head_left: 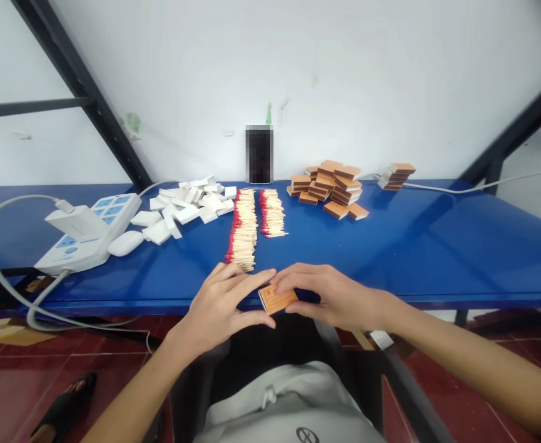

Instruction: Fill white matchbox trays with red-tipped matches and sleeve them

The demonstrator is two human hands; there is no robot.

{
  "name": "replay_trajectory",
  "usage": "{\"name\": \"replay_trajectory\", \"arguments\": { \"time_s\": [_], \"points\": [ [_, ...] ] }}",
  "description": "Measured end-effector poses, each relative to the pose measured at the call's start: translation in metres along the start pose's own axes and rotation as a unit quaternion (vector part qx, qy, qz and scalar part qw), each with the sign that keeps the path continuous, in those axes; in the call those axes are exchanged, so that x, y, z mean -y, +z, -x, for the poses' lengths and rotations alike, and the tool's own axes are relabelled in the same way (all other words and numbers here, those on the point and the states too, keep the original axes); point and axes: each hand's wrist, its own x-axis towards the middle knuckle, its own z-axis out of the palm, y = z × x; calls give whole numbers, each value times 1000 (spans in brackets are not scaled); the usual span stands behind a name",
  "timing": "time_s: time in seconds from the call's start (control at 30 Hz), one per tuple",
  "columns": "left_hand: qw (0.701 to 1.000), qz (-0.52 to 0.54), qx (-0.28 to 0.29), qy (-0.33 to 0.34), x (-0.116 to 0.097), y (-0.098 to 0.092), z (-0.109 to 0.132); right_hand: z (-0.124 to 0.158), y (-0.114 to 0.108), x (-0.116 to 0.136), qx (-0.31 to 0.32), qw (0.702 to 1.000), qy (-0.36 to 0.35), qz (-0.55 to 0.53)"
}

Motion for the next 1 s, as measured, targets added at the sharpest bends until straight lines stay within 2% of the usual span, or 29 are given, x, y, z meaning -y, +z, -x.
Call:
{"name": "replay_trajectory", "arguments": {
  "time_s": [0.1, 0.17, 0.23, 0.3, 0.33, 0.43, 0.47, 0.53, 0.57, 0.67, 0.77, 0.83, 0.93, 1.0],
  "points": [
    [999, 31, -17, 13, 2, -4, 1, 8, -9, 0, 2, 999, -28, 22],
    [998, 61, -21, 3, 5, -12, 2, 22, -27, -9, -55, 995, -17, 81],
    [997, 60, -26, -30, 12, -23, 3, 41, -56, -27, -151, 971, 34, 180],
    [996, -2, -37, -84, 28, -36, 5, 63, -94, -53, -237, 925, 123, 270],
    [991, -50, -45, -113, 39, -43, 6, 74, -114, -66, -269, 900, 192, 284],
    [967, -189, -24, -168, 79, -58, 14, 102, -169, -106, -397, 795, 355, 290],
    [957, -226, -3, -180, 92, -61, 17, 109, -182, -118, -391, 787, 376, 294],
    [944, -265, 17, -198, 113, -65, 22, 116, -199, -141, -319, 800, 391, 325],
    [938, -276, 23, -208, 120, -66, 24, 117, -202, -153, -250, 814, 395, 344],
    [925, -301, 58, -226, 123, -69, 23, 113, -199, -186, -178, 823, 404, 358],
    [911, -336, 78, -225, 115, -71, 16, 108, -192, -206, -164, 811, 403, 391],
    [899, -369, 71, -225, 112, -72, 10, 105, -191, -210, -169, 801, 398, 413],
    [880, -406, 73, -236, 115, -71, 6, 100, -187, -202, -184, 791, 384, 439],
    [879, -399, 95, -245, 117, -70, 6, 94, -179, -190, -188, 793, 363, 452]
  ]
}}
